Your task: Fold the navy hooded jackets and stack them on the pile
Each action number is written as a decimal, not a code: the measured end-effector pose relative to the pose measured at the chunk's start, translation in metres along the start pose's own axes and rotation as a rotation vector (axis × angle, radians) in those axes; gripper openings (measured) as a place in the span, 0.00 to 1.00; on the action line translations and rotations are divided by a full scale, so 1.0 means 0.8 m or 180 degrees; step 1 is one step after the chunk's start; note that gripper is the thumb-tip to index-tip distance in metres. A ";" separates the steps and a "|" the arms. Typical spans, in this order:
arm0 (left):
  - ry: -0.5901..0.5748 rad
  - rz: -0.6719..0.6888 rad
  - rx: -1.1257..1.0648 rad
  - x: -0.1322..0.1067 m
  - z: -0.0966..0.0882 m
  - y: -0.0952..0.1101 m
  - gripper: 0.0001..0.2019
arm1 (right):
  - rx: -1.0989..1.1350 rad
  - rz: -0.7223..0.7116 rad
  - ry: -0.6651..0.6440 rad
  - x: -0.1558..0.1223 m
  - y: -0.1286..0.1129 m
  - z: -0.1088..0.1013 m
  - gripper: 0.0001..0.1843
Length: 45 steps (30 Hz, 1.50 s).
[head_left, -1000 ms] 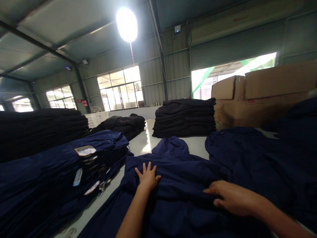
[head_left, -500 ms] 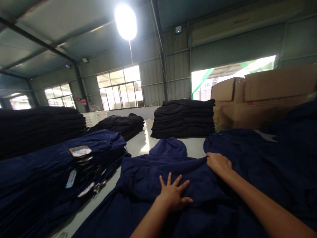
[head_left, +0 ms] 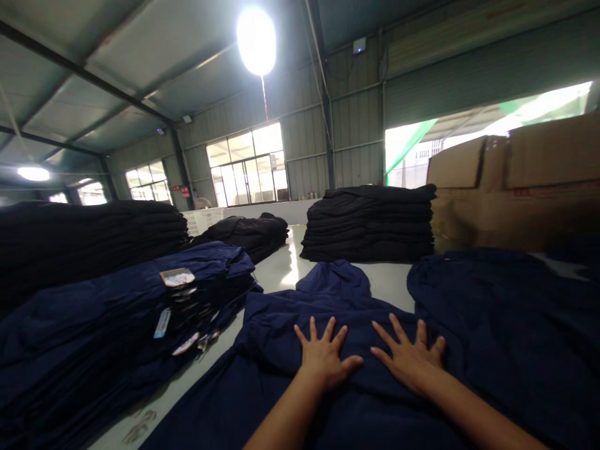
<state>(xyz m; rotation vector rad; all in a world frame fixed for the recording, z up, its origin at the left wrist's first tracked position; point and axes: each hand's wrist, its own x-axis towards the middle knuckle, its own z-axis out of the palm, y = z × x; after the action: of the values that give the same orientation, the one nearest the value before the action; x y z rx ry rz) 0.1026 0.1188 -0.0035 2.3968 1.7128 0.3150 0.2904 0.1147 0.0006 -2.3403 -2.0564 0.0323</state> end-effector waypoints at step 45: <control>0.0439 -0.1285 0.1317 -0.017 -0.073 -0.120 0.19 | 0.0066 -0.0145 -0.0554 0.003 -0.042 -0.016 0.34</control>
<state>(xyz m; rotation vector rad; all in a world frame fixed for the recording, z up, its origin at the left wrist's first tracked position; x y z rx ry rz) -0.0051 0.1377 0.0259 2.2353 2.4750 0.0700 0.2580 0.1209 0.0142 -2.3544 -2.1722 0.2641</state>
